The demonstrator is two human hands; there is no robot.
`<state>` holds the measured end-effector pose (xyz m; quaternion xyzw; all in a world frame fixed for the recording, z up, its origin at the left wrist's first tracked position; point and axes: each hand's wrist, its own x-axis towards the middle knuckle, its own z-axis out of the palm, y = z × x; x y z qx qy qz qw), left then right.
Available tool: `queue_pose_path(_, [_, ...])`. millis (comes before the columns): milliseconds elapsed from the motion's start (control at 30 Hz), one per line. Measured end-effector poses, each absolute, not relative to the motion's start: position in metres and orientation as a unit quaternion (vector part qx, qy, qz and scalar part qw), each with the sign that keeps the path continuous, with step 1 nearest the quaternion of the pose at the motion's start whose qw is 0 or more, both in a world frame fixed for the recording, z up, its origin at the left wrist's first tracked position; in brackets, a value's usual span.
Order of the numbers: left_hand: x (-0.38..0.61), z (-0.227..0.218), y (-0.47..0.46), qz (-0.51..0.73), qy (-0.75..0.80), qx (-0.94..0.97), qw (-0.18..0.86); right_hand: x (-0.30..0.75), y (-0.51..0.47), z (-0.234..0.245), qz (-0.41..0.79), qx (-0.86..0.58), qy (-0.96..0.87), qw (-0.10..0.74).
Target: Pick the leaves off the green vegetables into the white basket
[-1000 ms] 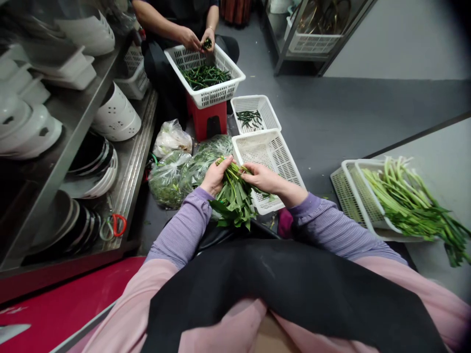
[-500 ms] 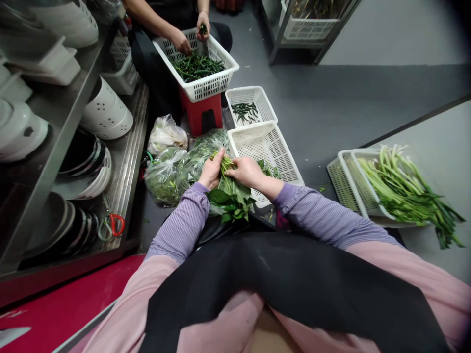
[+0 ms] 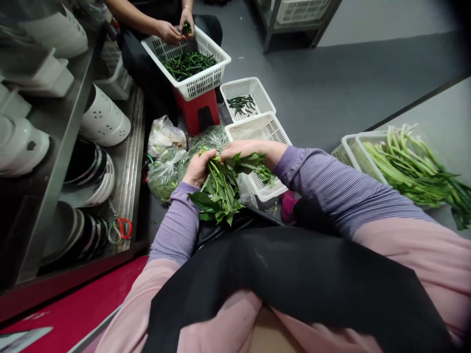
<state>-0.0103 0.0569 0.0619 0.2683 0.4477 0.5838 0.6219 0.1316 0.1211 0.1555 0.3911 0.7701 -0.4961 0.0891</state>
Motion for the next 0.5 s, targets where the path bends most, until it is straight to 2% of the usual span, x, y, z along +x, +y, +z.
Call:
queue_pose_path(167, [-0.007,0.06,0.059,0.637,0.442,0.261,0.575,0.124,0.1,0.142,-0.491,0.417,0.764,-0.027])
queue_pose_path(300, [-0.002,0.066,0.056,0.668,0.438,0.269,0.538,0.122,0.093,0.12,-0.62,0.495,0.579,-0.189])
queue_pose_path(400, [-0.003,0.073,0.051,0.673,0.438,0.271,0.531,0.142,0.11,0.107,-0.63,0.54,0.464,-0.309])
queue_pose_path(500, [-0.007,0.079,0.048,0.662,0.444,0.239,0.554,0.175,0.125,0.102,-0.598,0.52,0.505,-0.34])
